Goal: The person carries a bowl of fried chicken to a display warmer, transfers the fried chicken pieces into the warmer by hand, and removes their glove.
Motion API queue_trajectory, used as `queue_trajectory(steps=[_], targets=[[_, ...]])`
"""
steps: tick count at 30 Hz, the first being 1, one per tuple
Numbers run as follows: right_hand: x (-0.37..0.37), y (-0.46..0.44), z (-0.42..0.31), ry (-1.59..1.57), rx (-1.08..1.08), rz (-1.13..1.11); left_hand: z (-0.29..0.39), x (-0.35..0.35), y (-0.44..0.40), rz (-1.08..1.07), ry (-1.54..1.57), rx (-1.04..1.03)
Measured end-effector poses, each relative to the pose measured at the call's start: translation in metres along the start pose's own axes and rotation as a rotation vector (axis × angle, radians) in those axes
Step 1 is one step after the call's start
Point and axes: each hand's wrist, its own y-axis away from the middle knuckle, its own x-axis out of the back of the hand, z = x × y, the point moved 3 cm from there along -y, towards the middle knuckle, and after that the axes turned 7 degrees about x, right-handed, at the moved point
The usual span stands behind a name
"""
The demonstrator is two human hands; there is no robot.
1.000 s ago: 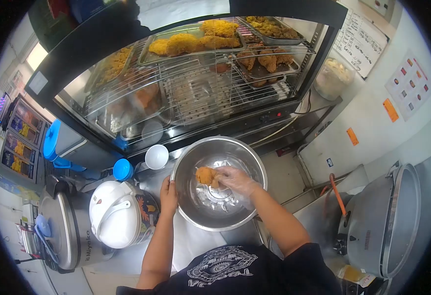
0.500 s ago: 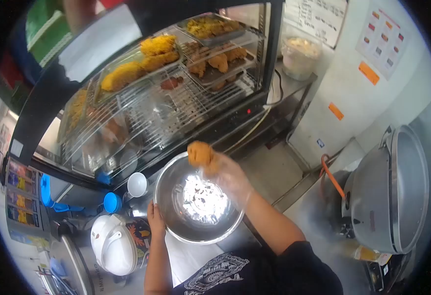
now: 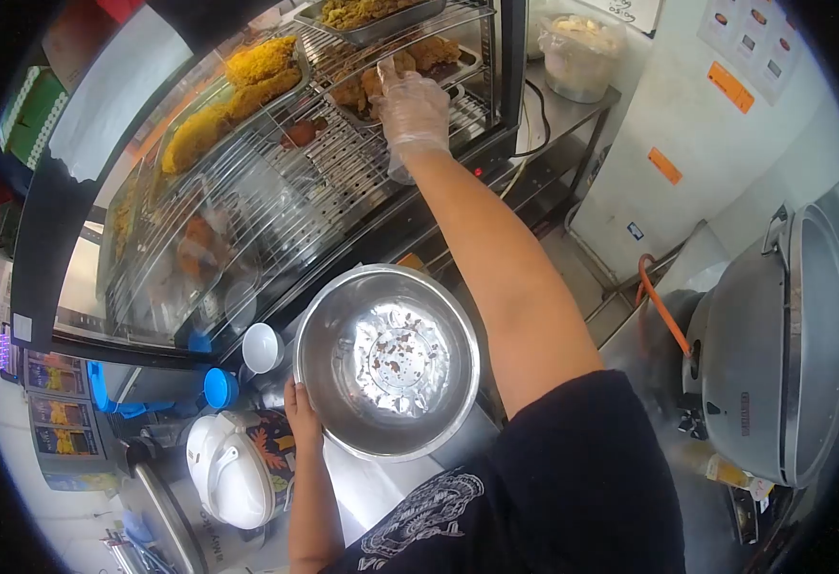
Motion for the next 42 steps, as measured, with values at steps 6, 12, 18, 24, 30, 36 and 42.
queue_trajectory(steps=[6,12,18,24,30,36,42], targets=[[-0.017,0.010,-0.010,0.303,0.068,-0.009,-0.007,0.002,-0.004,0.005,-0.007,-0.016],[0.029,0.050,-0.018,0.042,0.173,0.097,-0.010,0.004,-0.007,-0.030,-0.019,-0.017],[0.095,0.215,-0.005,-0.131,0.082,-0.152,0.003,-0.001,0.002,-0.075,0.158,0.124],[0.131,0.359,0.029,-0.371,-0.589,-0.590,0.006,0.002,0.005,-0.086,0.043,0.100],[0.123,0.393,0.028,-0.427,-0.593,-0.543,0.030,-0.003,0.020,-0.088,-0.037,-0.075],[0.185,0.415,0.023,-0.380,-0.655,-0.380,0.077,-0.004,0.089,-0.097,0.010,-0.229],[0.289,0.447,-0.017,-0.271,-0.730,-0.211,0.066,-0.017,0.137,-0.281,0.081,-0.149]])
